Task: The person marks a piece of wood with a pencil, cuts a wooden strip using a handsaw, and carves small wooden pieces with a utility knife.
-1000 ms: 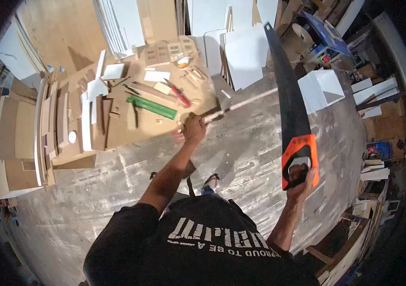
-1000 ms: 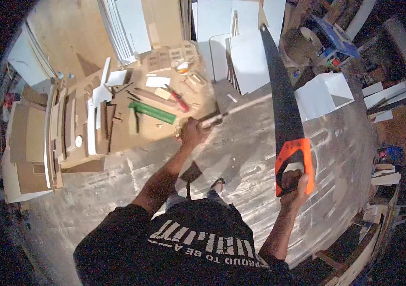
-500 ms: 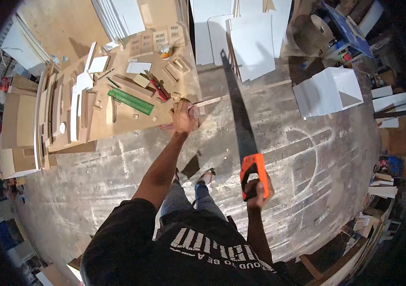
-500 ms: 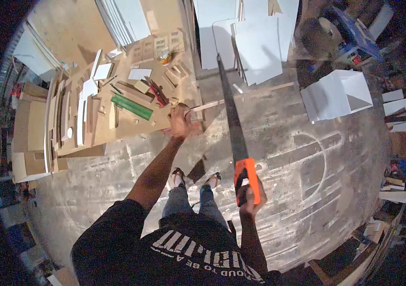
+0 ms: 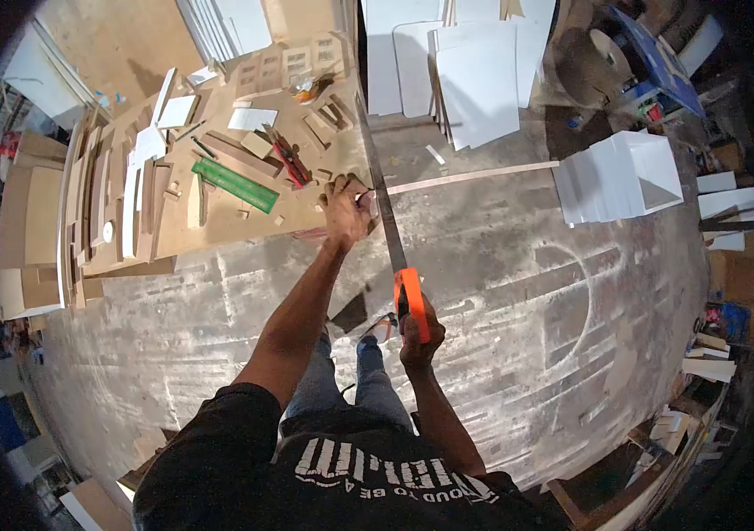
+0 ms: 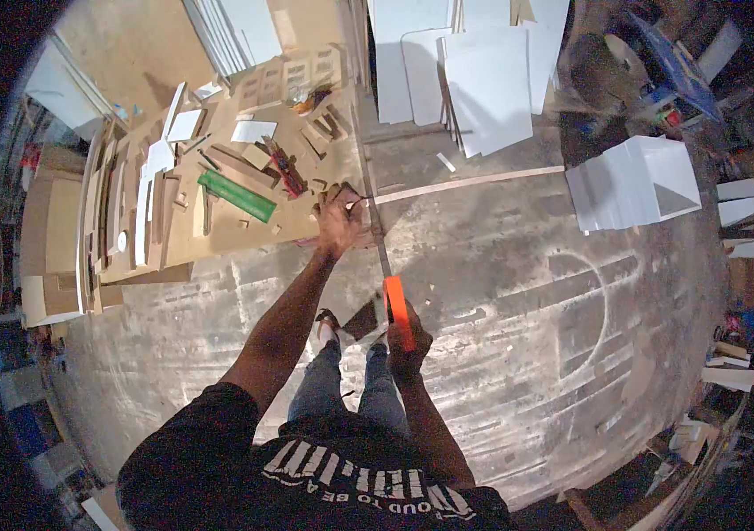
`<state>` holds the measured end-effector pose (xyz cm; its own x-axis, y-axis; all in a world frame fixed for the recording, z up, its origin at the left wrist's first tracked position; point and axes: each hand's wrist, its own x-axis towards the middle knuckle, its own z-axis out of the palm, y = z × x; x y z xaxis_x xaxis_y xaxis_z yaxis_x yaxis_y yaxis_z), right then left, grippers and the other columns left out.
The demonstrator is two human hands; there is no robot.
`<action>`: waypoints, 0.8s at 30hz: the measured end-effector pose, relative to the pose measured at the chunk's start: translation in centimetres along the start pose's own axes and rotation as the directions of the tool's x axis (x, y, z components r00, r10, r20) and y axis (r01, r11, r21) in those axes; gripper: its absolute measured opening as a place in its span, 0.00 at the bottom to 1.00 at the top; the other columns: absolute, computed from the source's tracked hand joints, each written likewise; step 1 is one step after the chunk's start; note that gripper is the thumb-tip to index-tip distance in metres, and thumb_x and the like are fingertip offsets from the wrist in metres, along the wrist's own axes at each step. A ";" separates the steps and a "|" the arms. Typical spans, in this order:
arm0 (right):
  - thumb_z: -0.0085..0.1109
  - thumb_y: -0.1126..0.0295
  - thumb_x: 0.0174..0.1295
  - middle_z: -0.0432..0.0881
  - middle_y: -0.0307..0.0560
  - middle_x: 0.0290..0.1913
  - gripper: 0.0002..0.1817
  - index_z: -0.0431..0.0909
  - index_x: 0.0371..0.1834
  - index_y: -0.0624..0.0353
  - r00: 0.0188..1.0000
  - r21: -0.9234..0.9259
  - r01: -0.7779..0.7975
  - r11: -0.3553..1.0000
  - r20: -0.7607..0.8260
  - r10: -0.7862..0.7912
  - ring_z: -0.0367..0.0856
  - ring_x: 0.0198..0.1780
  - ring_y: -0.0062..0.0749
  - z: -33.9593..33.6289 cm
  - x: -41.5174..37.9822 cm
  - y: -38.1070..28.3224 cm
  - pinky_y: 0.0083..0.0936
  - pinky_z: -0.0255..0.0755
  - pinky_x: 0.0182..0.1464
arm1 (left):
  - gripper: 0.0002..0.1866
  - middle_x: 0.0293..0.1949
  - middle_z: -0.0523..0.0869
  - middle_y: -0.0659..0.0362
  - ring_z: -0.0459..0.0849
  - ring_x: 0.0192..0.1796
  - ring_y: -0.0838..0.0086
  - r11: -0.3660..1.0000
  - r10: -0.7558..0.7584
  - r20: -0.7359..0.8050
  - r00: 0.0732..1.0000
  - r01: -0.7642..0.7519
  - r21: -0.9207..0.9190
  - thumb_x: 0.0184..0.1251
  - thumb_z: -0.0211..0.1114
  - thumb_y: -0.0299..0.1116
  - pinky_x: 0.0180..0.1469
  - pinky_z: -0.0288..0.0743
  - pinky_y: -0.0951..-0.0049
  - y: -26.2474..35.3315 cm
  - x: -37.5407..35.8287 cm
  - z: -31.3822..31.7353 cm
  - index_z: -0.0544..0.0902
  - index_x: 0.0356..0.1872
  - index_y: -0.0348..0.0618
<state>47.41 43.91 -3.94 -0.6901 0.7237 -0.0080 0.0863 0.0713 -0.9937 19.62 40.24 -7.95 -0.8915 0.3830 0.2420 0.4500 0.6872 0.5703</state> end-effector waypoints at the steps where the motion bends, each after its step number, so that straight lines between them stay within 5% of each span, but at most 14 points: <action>1: 0.64 0.68 0.61 0.87 0.51 0.45 0.25 0.77 0.62 0.64 1.000 -0.008 -0.017 1.000 0.014 0.017 0.83 0.38 0.26 0.1 -0.2 0.2 0.27 0.78 0.42 | 0.10 0.45 0.77 0.55 0.73 0.52 0.53 1.000 0.011 -0.012 1.000 -0.012 -0.013 0.55 0.68 0.32 0.51 0.63 0.51 0.0 0.0 -0.1 0.81 0.38 0.49; 6: 0.63 0.74 0.58 0.87 0.50 0.47 0.26 0.77 0.63 0.59 0.998 -0.028 0.041 0.999 0.053 -0.040 0.83 0.39 0.25 0.5 -0.9 1.1 0.28 0.77 0.43 | 0.11 0.45 0.77 0.56 0.73 0.54 0.53 1.000 0.008 -0.010 1.000 -0.008 -0.024 0.53 0.69 0.33 0.52 0.63 0.50 0.5 0.1 -0.6 0.80 0.38 0.51; 9: 0.54 0.54 0.69 0.84 0.48 0.33 0.29 0.71 0.67 0.63 0.997 -0.181 0.059 0.982 0.050 -0.051 0.81 0.28 0.29 1.9 -1.6 1.4 0.29 0.75 0.33 | 0.13 0.46 0.77 0.56 0.73 0.54 0.53 1.000 -0.020 -0.004 1.000 0.020 -0.023 0.53 0.68 0.33 0.51 0.63 0.49 0.3 0.3 -0.2 0.80 0.40 0.51; 10: 0.55 0.57 0.69 0.84 0.50 0.34 0.28 0.70 0.68 0.61 0.985 -0.271 0.171 0.947 0.065 -0.159 0.81 0.28 0.33 2.1 -1.5 1.4 0.29 0.75 0.33 | 0.13 0.46 0.77 0.55 0.73 0.54 0.53 1.000 0.009 -0.054 0.998 -0.008 0.012 0.52 0.67 0.33 0.51 0.63 0.49 -0.1 0.3 0.4 0.80 0.41 0.51; 13: 0.56 0.59 0.68 0.84 0.53 0.38 0.28 0.70 0.68 0.61 0.981 -0.291 0.103 0.951 0.188 -0.049 0.82 0.29 0.38 1.3 -1.9 1.8 0.30 0.75 0.33 | 0.16 0.47 0.76 0.54 0.72 0.55 0.52 0.995 0.046 -0.119 0.992 -0.035 0.089 0.51 0.66 0.34 0.51 0.64 0.49 -0.5 0.1 1.1 0.80 0.43 0.52; 14: 0.66 0.64 0.53 0.84 0.56 0.39 0.32 0.74 0.65 0.53 0.991 -0.257 -0.007 0.966 0.125 0.040 0.86 0.37 0.49 1.4 -2.3 1.7 0.39 0.78 0.36 | 0.17 0.48 0.76 0.53 0.72 0.55 0.52 0.995 0.019 -0.087 0.996 -0.010 0.095 0.50 0.66 0.35 0.51 0.64 0.49 -0.5 0.2 1.1 0.80 0.44 0.53; 17: 0.66 0.66 0.54 0.82 0.53 0.31 0.30 0.74 0.64 0.53 0.998 -0.290 0.042 0.956 0.058 -0.026 0.82 0.29 0.49 1.4 -3.5 1.2 0.38 0.76 0.32 | 0.18 0.50 0.74 0.52 0.71 0.56 0.52 0.997 -0.002 -0.045 0.999 0.005 0.077 0.49 0.65 0.36 0.51 0.64 0.49 -0.7 0.2 1.0 0.80 0.45 0.54; 20: 0.63 0.71 0.55 0.81 0.50 0.26 0.28 0.75 0.64 0.52 0.998 -0.025 0.054 0.998 0.026 -0.054 0.81 0.25 0.46 1.7 -2.6 -2.3 0.36 0.74 0.30 | 0.17 0.52 0.73 0.52 0.71 0.56 0.51 0.993 -0.036 -0.003 0.999 0.036 0.111 0.50 0.65 0.36 0.51 0.65 0.48 -0.6 0.6 1.0 0.80 0.44 0.54; 23: 0.61 0.75 0.57 0.82 0.48 0.26 0.27 0.75 0.63 0.52 0.996 -0.229 0.087 0.970 0.051 -0.078 0.83 0.27 0.36 1.9 -1.3 0.8 0.33 0.74 0.29 | 0.15 0.53 0.73 0.52 0.71 0.58 0.51 0.988 -0.027 -0.027 0.999 0.031 0.154 0.52 0.65 0.35 0.53 0.65 0.47 -0.8 0.8 1.7 0.81 0.44 0.54; 24: 0.61 0.74 0.59 0.82 0.46 0.27 0.25 0.76 0.62 0.52 0.995 -0.166 0.039 0.985 0.096 -0.024 0.84 0.28 0.32 1.6 -1.3 1.0 0.32 0.73 0.29 | 0.14 0.53 0.73 0.52 0.71 0.58 0.50 0.986 -0.017 -0.049 0.999 0.024 0.162 0.53 0.64 0.35 0.54 0.65 0.47 -0.5 0.6 1.4 0.81 0.43 0.55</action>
<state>47.21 41.92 -5.14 -0.7576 0.6527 0.0049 0.1769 0.2125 -0.9610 18.90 41.01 -9.21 -0.9004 0.3410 0.2702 0.4306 0.7875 0.4410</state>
